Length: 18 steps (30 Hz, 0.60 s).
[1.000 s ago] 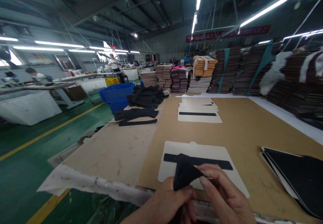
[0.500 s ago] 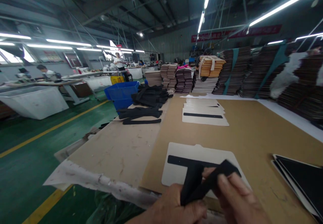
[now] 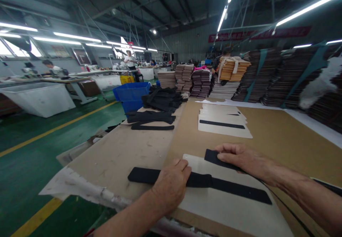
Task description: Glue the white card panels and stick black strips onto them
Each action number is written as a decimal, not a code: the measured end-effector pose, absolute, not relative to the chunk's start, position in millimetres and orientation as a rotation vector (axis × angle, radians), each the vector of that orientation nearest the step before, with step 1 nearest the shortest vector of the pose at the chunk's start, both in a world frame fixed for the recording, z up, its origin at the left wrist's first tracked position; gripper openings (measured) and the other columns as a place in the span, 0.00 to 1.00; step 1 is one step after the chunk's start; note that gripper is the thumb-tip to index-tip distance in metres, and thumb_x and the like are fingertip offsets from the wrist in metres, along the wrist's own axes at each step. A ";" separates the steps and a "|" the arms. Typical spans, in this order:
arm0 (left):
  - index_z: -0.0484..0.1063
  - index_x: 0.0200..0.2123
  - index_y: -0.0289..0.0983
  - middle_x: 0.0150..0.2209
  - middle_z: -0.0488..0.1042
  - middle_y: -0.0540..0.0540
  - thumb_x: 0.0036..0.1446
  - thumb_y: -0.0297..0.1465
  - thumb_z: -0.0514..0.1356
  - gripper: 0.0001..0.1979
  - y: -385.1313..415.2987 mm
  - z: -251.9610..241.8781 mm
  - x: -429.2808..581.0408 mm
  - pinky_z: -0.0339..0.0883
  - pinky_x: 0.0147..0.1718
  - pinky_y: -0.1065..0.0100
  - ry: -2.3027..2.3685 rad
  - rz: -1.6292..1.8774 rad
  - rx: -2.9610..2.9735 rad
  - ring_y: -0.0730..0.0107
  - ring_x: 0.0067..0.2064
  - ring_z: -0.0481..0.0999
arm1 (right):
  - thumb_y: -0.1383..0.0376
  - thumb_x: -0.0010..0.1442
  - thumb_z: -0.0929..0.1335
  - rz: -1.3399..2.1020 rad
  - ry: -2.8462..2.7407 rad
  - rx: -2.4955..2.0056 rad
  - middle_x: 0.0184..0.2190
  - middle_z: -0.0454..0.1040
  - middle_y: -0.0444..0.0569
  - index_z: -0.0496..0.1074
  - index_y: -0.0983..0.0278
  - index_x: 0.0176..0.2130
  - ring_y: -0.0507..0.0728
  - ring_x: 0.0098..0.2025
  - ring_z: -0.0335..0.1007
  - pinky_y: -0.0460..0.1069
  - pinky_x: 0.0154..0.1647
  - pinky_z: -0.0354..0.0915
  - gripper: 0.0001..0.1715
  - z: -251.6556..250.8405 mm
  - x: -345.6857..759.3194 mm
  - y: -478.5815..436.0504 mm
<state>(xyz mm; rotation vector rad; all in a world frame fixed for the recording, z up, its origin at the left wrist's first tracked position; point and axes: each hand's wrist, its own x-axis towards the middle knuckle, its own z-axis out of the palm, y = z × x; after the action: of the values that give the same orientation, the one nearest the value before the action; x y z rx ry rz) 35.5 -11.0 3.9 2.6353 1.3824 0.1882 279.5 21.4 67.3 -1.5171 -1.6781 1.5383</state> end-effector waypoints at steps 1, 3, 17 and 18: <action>0.69 0.46 0.35 0.48 0.69 0.41 0.54 0.23 0.53 0.16 -8.7 0.0 36.0 0.66 0.52 0.54 1.388 0.180 2.628 0.56 0.50 0.65 | 0.57 0.58 0.69 1.494 -1.744 -1.530 0.25 0.69 0.41 0.72 0.63 0.39 0.46 0.22 0.56 0.41 0.20 0.51 0.13 60.8 272.5 30.4; 0.69 0.47 0.34 0.48 0.69 0.41 0.54 0.24 0.54 0.16 -7.6 -4.8 35.3 0.66 0.52 0.56 1.392 0.177 2.615 0.57 0.49 0.65 | 0.61 0.57 0.68 1.427 -1.827 -1.522 0.24 0.66 0.40 0.70 0.63 0.36 0.47 0.22 0.54 0.42 0.20 0.51 0.08 46.9 260.6 44.7; 0.68 0.50 0.33 0.47 0.69 0.42 0.55 0.24 0.54 0.18 -11.3 -18.6 27.2 0.66 0.49 0.57 1.351 0.197 2.637 0.57 0.47 0.64 | 0.68 0.55 0.67 1.242 -2.117 -1.513 0.22 0.68 0.40 0.73 0.65 0.37 0.50 0.25 0.60 0.45 0.27 0.54 0.08 -3.0 219.6 76.1; 0.68 0.50 0.33 0.48 0.69 0.42 0.55 0.24 0.54 0.18 -11.4 -18.3 27.3 0.66 0.50 0.57 1.340 0.190 2.649 0.57 0.47 0.64 | 0.68 0.55 0.67 1.211 -2.142 -1.516 0.23 0.68 0.40 0.73 0.65 0.38 0.50 0.25 0.60 0.46 0.27 0.54 0.09 -3.3 219.0 76.8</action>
<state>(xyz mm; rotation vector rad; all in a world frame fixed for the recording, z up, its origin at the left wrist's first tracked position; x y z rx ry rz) 27.3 -11.4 -18.3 2.6491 1.3399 0.1897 219.0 76.8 -3.3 -1.5160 -2.1424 1.2112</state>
